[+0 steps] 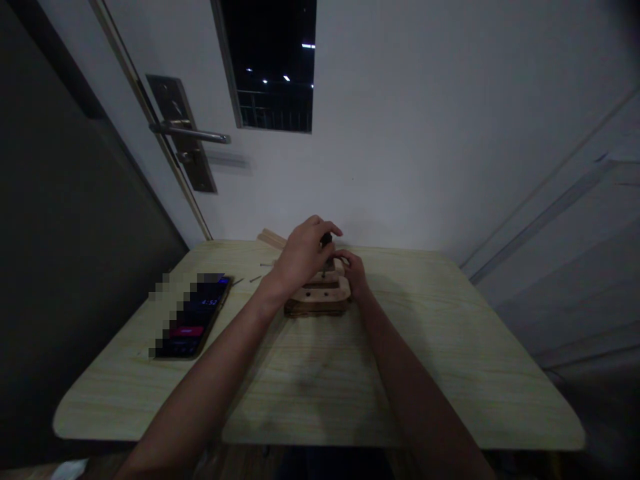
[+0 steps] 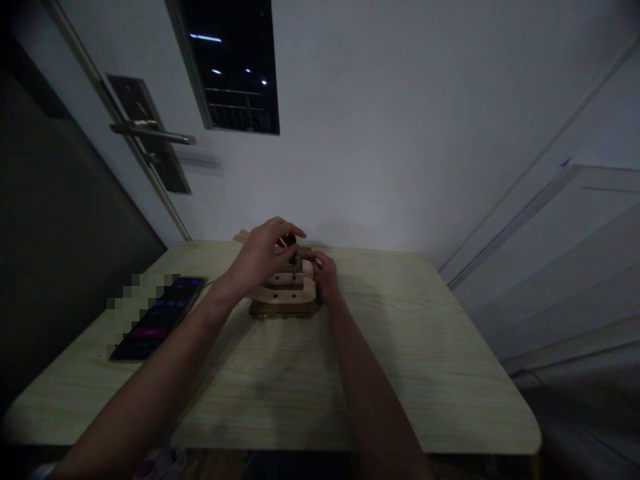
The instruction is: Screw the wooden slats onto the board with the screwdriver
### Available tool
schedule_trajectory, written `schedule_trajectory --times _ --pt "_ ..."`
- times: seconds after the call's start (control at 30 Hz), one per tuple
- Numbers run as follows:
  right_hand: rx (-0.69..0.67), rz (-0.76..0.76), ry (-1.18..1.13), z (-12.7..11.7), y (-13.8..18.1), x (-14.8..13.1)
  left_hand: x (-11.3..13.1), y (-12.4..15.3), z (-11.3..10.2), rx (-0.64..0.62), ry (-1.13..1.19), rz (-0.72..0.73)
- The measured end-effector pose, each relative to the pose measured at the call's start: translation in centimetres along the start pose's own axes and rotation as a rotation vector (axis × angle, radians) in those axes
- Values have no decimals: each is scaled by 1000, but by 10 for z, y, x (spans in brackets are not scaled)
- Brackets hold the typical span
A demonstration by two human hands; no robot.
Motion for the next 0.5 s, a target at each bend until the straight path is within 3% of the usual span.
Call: schedule_trajectory --times 0.23,0.5 --pt "5 -8 -6 0 2 -4 3 2 2 -34 34 24" --pt "-10 -21 -34 3 4 -5 7 3 -7 26 -84 14"
Point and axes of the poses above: each hand's wrist, its own y-axis away from the middle knuckle, its own z-axis out of the palm, x = y × z, the point moved 10 cm from there along -y, towards the middle knuckle, and after that the axes turned 7 degrees about -x, right-handed, at the moved point
